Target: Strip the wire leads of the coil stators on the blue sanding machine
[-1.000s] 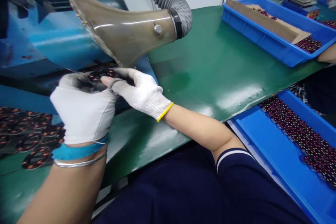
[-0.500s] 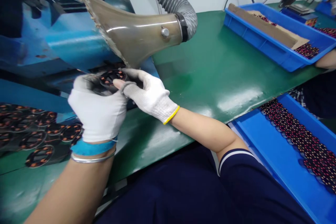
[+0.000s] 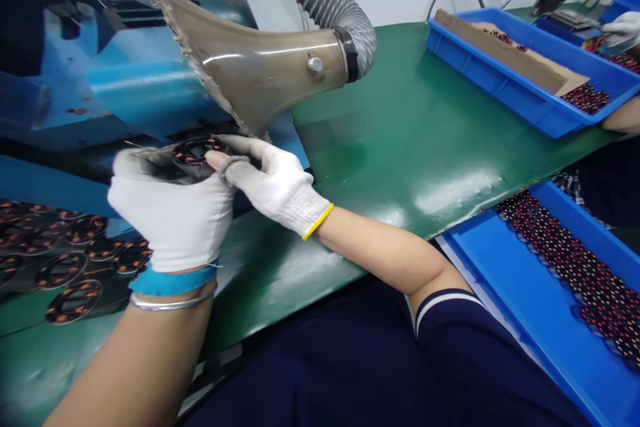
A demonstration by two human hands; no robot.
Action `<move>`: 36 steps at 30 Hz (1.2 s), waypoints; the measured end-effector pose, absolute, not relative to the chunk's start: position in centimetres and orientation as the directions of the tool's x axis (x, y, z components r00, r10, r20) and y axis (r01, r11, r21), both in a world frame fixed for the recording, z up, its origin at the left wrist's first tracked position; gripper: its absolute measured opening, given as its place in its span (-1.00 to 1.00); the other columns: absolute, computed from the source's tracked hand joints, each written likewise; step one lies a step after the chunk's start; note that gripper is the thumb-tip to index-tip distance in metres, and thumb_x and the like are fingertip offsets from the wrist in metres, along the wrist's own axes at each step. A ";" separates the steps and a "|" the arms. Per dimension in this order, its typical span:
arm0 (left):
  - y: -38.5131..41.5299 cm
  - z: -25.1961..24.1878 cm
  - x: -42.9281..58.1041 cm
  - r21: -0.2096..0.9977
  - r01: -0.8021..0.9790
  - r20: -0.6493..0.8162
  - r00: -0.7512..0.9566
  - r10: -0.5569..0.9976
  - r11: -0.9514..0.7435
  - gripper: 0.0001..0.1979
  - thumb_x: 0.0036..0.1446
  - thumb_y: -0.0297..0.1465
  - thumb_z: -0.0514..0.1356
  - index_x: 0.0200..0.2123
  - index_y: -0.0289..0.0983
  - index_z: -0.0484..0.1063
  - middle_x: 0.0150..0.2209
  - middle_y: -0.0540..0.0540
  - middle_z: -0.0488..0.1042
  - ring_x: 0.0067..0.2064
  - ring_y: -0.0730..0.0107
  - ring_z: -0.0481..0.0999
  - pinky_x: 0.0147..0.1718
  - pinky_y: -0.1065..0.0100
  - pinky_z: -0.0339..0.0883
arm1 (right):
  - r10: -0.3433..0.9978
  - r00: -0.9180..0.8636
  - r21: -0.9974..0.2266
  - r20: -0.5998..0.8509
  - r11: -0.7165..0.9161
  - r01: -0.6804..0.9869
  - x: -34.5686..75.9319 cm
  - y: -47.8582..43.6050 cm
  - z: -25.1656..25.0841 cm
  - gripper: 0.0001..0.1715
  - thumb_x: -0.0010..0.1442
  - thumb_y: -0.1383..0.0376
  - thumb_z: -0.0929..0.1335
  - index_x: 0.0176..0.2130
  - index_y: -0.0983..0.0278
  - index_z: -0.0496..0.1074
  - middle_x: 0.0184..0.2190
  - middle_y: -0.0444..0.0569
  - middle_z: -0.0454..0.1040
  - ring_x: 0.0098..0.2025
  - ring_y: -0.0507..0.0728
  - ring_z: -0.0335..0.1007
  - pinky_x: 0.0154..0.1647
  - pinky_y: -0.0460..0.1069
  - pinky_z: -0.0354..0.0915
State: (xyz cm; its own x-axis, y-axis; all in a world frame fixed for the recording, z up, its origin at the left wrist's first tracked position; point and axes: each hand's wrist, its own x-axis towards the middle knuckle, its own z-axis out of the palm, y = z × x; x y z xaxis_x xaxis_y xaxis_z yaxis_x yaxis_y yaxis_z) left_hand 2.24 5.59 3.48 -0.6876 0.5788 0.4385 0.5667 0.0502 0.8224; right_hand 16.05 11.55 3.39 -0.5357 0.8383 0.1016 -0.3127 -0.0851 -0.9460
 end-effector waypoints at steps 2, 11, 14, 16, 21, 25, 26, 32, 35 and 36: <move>5.5 3.5 2.5 0.833 0.553 0.430 -0.663 0.613 0.014 -0.45 0.00 -0.08 0.65 -0.10 -0.17 0.50 -0.15 -0.09 0.72 -0.06 0.03 0.79 0.13 -0.06 0.78 | 0.843 -0.529 -0.948 0.093 -0.088 -0.307 16.2 11.5 3.4 -0.21 0.12 -0.11 0.94 0.09 0.22 0.81 0.28 0.10 0.91 0.51 0.44 0.80 0.69 0.22 0.69; 4.3 2.2 2.3 0.823 0.568 0.443 -0.635 0.634 -0.006 -0.45 0.17 -0.04 0.69 -0.03 -0.05 0.47 -0.03 -0.10 0.79 0.06 -0.09 0.89 0.25 -0.10 0.83 | 0.857 -0.510 -0.929 0.074 -0.127 -0.348 16.1 10.6 3.5 -0.33 0.08 0.10 0.92 0.05 0.18 0.78 0.14 0.06 0.93 0.36 0.41 0.88 0.57 0.25 0.78; 5.0 2.4 1.8 0.831 0.556 0.423 -0.640 0.641 0.007 -0.49 0.17 -0.08 0.67 -0.08 -0.04 0.45 -0.09 -0.09 0.77 0.02 -0.11 0.88 0.18 -0.10 0.85 | 0.867 -0.494 -0.927 0.059 -0.135 -0.349 15.5 11.2 3.7 -0.32 0.07 0.11 0.94 0.04 0.20 0.78 0.18 0.06 0.93 0.44 0.41 0.83 0.67 0.25 0.70; 5.2 2.6 1.7 0.825 0.565 0.424 -0.623 0.657 0.004 -0.50 0.20 -0.07 0.66 -0.08 -0.03 0.43 -0.08 -0.08 0.75 0.04 -0.11 0.87 0.19 -0.09 0.84 | 0.867 -0.496 -0.931 0.049 -0.140 -0.338 15.2 11.4 3.7 -0.25 -0.02 0.11 0.97 0.02 0.19 0.78 0.19 0.05 0.93 0.46 0.42 0.81 0.66 0.23 0.70; 3.5 2.3 2.0 0.840 0.522 0.465 -0.552 0.692 -0.148 -0.33 0.10 0.11 0.69 0.02 -0.04 0.47 0.00 -0.11 0.73 0.13 -0.13 0.85 0.31 -0.17 0.79 | 0.872 -0.472 -0.943 0.126 -0.043 -0.330 16.0 9.8 2.7 -0.15 0.05 0.01 0.95 0.16 0.18 0.75 0.31 0.14 0.88 0.41 0.44 0.84 0.59 0.29 0.75; 0.5 1.6 1.5 0.921 0.340 0.357 -0.540 0.762 -0.190 -0.27 0.01 0.16 0.69 0.09 -0.02 0.55 0.06 -0.15 0.79 0.18 -0.20 0.87 0.29 -0.20 0.85 | 0.817 -0.474 -0.943 0.327 0.249 -0.222 17.2 8.9 1.7 -0.12 -0.06 0.06 0.97 0.15 0.18 0.80 0.33 0.20 0.85 0.39 0.48 0.85 0.58 0.30 0.74; -0.4 1.6 1.1 0.947 0.277 0.294 -0.542 0.787 -0.163 -0.29 0.04 0.16 0.66 0.11 -0.01 0.59 0.09 -0.17 0.81 0.20 -0.24 0.87 0.29 -0.23 0.87 | 0.774 -0.503 -0.923 0.384 0.318 -0.214 17.4 9.0 1.5 -0.11 -0.10 0.06 0.97 0.12 0.18 0.82 0.30 0.20 0.86 0.35 0.49 0.87 0.53 0.29 0.76; -6.4 2.3 -2.2 0.982 -0.182 -0.138 -0.535 0.833 0.046 -0.41 0.28 0.31 0.42 0.13 0.08 0.79 0.31 -0.23 0.83 0.27 -0.46 0.87 0.29 -0.55 0.88 | 0.564 -0.532 -0.770 0.631 0.540 -0.341 17.3 8.8 0.5 -0.21 -0.01 -0.02 0.92 0.10 0.16 0.83 0.08 0.15 0.88 0.06 0.42 0.91 0.23 0.27 0.85; -9.7 1.6 -4.1 0.979 -0.199 -0.164 -0.593 0.788 0.054 -0.30 0.35 0.39 0.31 0.20 0.04 0.82 0.35 -0.30 0.81 0.28 -0.46 0.88 0.30 -0.56 0.88 | 0.622 -0.419 -0.748 0.662 0.587 -0.310 17.3 7.5 0.2 -0.40 0.27 -0.01 0.79 0.17 0.16 0.81 0.04 0.13 0.85 -0.02 0.37 0.88 0.14 0.28 0.86; -10.9 1.1 -5.1 0.989 -0.135 -0.128 -0.636 0.761 0.054 -0.28 0.37 0.41 0.29 0.22 0.04 0.81 0.38 -0.29 0.80 0.33 -0.44 0.86 0.32 -0.50 0.87 | 0.637 -0.390 -0.745 0.665 0.598 -0.294 17.4 7.1 0.2 -0.47 0.32 0.01 0.75 0.17 0.15 0.81 0.01 0.12 0.85 -0.05 0.36 0.87 0.11 0.27 0.86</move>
